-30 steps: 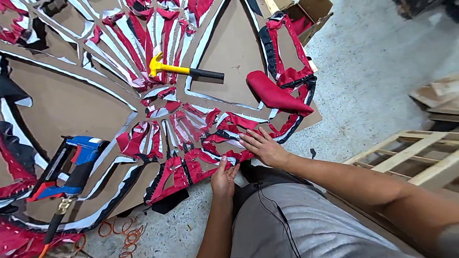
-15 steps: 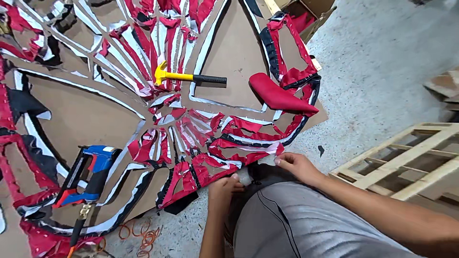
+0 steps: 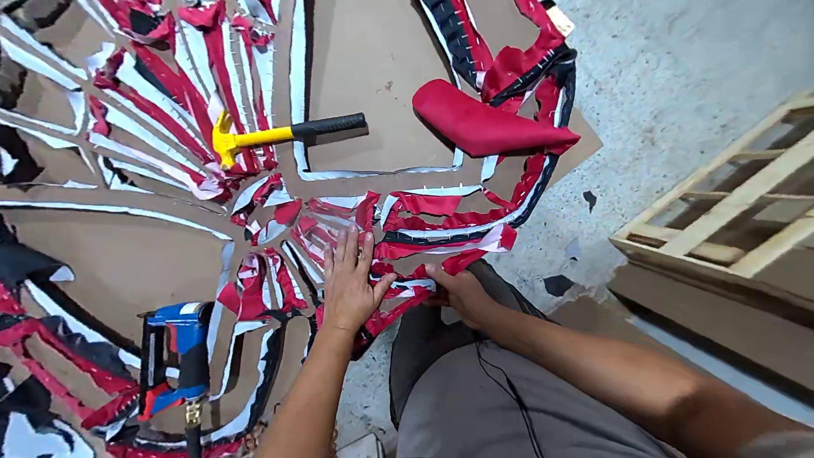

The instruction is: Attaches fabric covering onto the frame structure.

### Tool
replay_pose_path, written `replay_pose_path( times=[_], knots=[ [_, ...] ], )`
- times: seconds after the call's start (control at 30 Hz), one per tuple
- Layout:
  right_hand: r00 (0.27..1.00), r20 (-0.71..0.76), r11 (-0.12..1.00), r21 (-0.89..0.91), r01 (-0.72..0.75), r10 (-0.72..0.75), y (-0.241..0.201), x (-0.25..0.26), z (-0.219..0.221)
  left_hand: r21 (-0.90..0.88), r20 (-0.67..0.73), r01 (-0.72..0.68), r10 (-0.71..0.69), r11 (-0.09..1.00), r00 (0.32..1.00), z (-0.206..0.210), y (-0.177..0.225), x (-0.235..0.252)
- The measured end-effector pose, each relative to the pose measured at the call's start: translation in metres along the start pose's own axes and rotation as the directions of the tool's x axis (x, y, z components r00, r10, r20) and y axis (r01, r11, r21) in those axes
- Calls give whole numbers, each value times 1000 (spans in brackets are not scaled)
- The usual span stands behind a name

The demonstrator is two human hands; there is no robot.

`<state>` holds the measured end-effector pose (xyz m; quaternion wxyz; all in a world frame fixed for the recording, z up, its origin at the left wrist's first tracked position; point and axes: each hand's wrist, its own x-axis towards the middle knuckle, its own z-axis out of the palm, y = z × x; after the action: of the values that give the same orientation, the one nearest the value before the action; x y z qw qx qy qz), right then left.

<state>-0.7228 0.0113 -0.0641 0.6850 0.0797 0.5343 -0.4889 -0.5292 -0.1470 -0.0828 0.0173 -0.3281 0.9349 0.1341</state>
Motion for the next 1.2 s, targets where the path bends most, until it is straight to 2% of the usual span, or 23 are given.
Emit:
replay_pose_path(
  times=[0.07, 0.13, 0.2, 0.4, 0.6, 0.83, 0.97, 1.03, 1.1, 1.2],
  knots=[
    [994, -68, 995, 32, 92, -89, 10, 5, 3, -1, -6, -14, 14, 1000, 1000, 2, -1, -1],
    [979, 0, 978, 49, 203, -203, 12, 12, -1, 1, -7, -22, 22, 1000, 1000, 3, -4, 0],
    [966, 65, 967, 63, 246, -250, 13, 16, -6, 10, -5, -30, 30, 999, 1000, 3, -5, 0],
    [985, -153, 996, -5, 84, -84, 7, 10, 13, 18, -11, -84, 84, 996, 996, 3, -1, 2],
    [994, -79, 996, 32, 84, -81, 24, 3, 18, -7, 11, -72, 72, 997, 997, 1, 4, -1],
    [972, -127, 971, 105, 214, -200, 34, 10, 21, 30, 52, -53, 51, 998, 997, 0, 4, 0],
    [969, -143, 969, 115, 220, -203, 36, 10, 24, 25, 48, -64, 63, 998, 997, 2, 2, -2],
    [979, -122, 981, 83, 176, -165, 33, 7, 21, 7, 30, -62, 61, 998, 998, 3, 2, -2],
    [983, -123, 991, -41, 130, -134, 22, 1, 11, -22, 7, -59, 59, 998, 998, 0, 2, -2],
    [910, -315, 956, -199, 216, -271, -3, -6, -14, -84, -49, -183, 179, 980, 983, -15, 12, -12]
  ],
)
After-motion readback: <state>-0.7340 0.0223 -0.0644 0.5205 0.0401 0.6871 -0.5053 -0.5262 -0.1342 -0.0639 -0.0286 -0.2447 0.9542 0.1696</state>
